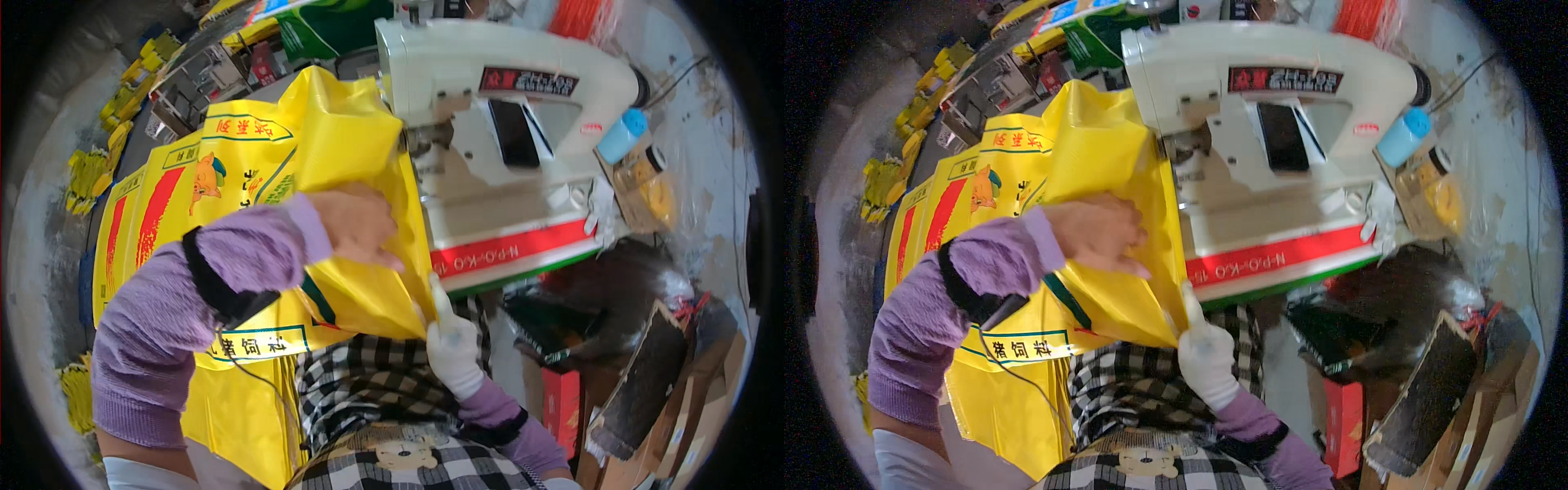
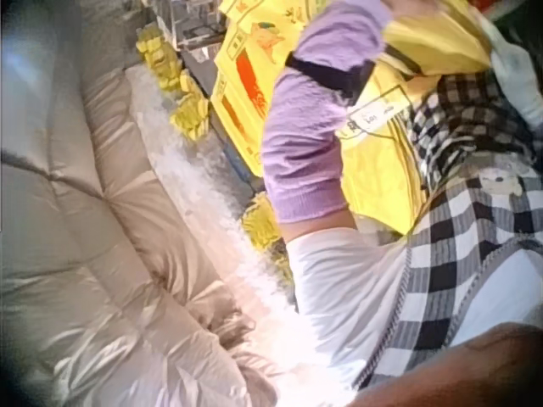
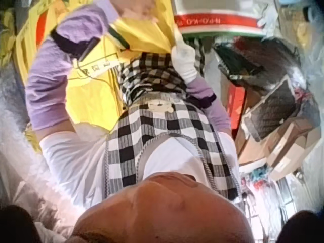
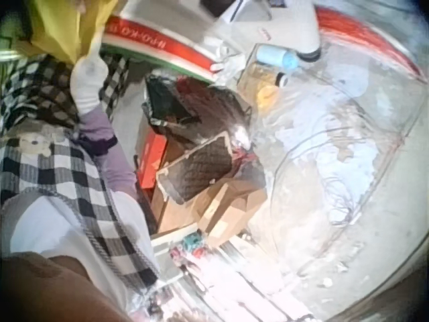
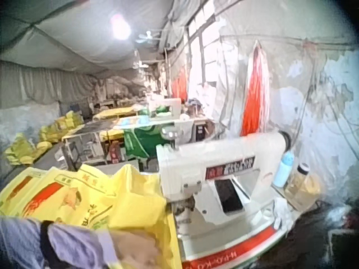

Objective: The person inserts a clear plastic liner into a yellow woven bag, aligns the edges, and feeds them through a sewing machine to stitch the top. After finishing, the person moves the bag to a stack and repeats the process with another bag.

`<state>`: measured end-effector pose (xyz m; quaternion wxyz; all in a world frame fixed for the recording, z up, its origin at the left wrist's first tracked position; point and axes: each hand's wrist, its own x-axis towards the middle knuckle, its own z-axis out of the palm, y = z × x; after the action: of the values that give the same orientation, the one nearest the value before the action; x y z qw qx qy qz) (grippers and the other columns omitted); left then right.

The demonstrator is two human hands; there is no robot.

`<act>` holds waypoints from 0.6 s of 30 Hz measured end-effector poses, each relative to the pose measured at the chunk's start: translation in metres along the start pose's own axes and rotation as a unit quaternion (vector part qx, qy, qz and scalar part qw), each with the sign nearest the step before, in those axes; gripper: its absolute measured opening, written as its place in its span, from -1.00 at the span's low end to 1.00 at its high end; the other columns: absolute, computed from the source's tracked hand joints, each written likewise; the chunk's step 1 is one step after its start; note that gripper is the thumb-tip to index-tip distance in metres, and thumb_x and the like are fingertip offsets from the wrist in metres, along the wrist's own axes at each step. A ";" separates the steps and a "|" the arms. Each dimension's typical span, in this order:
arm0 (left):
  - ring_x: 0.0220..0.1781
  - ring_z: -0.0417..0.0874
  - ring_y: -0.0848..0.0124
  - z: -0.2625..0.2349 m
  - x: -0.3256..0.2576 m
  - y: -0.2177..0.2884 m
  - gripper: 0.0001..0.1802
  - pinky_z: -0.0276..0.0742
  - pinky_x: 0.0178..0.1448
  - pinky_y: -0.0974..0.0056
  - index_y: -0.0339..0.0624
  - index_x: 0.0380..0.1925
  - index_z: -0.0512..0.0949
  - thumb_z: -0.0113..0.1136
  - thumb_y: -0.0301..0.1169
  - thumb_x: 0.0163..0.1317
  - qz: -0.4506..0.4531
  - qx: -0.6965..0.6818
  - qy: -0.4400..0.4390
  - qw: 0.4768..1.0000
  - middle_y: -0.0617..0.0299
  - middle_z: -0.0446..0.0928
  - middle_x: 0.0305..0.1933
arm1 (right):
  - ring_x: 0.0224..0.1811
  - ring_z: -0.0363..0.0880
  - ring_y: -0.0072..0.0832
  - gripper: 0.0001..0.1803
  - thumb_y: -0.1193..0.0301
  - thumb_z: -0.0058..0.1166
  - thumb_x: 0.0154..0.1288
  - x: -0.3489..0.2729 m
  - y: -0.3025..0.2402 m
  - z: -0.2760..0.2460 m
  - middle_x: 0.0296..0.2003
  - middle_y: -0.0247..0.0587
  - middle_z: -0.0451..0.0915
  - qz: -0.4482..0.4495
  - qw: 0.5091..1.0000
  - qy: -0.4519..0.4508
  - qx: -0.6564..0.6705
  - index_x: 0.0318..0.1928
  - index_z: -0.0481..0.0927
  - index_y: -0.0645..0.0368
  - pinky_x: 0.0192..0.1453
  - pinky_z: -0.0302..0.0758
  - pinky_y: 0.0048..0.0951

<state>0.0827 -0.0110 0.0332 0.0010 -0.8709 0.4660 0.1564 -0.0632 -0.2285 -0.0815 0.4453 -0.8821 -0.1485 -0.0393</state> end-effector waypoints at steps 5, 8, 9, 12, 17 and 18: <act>-0.17 0.58 -0.01 -0.084 -0.082 -0.061 -0.60 0.45 0.02 0.02 -0.18 -0.40 0.60 0.25 -0.02 0.12 -0.133 0.155 0.114 0.972 0.03 0.59 -0.34 | -0.62 0.50 -0.19 -0.33 0.45 -0.05 0.23 0.100 0.019 0.048 -0.67 -0.08 0.46 -0.038 0.997 0.005 -0.070 0.40 0.28 0.05 -0.44 0.45 -0.12; -0.17 0.50 0.06 -0.105 -0.092 -0.072 -0.72 0.38 0.10 0.04 -0.17 -0.48 0.56 0.26 -0.17 0.05 -0.096 0.166 0.127 0.973 0.10 0.50 -0.42 | -0.56 0.53 -0.10 -0.44 0.27 0.02 0.28 0.156 0.046 0.049 -0.66 -0.06 0.48 -0.057 0.991 0.039 -0.118 0.30 0.40 0.06 -0.34 0.50 -0.08; -0.18 0.49 0.08 -0.107 -0.093 -0.063 -0.76 0.37 0.09 0.04 -0.17 -0.50 0.56 0.26 -0.22 0.00 -0.069 0.187 0.145 0.969 0.12 0.49 -0.44 | -0.53 0.55 -0.06 -0.46 0.22 0.04 0.28 0.164 0.056 0.048 -0.67 -0.04 0.48 -0.093 0.990 0.085 -0.069 0.26 0.43 0.06 -0.31 0.51 -0.08; -0.18 0.50 0.15 -0.093 -0.121 0.020 -0.76 0.37 0.09 0.06 -0.15 -0.59 0.50 0.23 -0.22 -0.15 -0.079 0.162 0.136 0.974 0.17 0.46 -0.46 | -0.18 0.57 0.03 -0.36 0.06 0.16 0.19 0.159 -0.011 0.004 -0.35 0.04 0.59 -0.132 0.989 0.070 -0.015 0.19 0.47 0.15 -0.08 0.49 -0.05; -0.05 0.55 0.39 -0.090 -0.095 0.137 -0.84 0.38 0.40 0.15 -0.06 -0.48 0.53 0.16 -0.35 -0.16 0.059 0.220 0.128 0.965 0.33 0.44 -0.38 | 0.19 0.42 -0.01 -0.47 0.36 0.41 -0.18 0.108 -0.085 -0.025 -0.06 -0.09 0.54 -0.321 0.938 -0.066 0.116 -0.09 0.59 0.19 0.27 0.33 0.01; 0.02 0.57 0.34 -0.095 -0.099 0.129 -0.70 0.41 0.36 0.15 -0.08 -0.28 0.58 0.23 -0.42 -0.12 0.090 0.169 0.210 0.959 0.26 0.50 -0.27 | 0.11 0.49 -0.04 -0.51 0.34 0.39 -0.17 0.104 -0.068 -0.022 -0.08 -0.09 0.57 -0.356 0.923 -0.072 0.125 -0.12 0.61 0.17 0.22 0.38 -0.02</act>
<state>-0.0475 -0.0172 0.1695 0.0362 -0.8258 0.5516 -0.1118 0.0170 -0.1840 0.0050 0.4964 -0.7089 -0.4881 -0.1130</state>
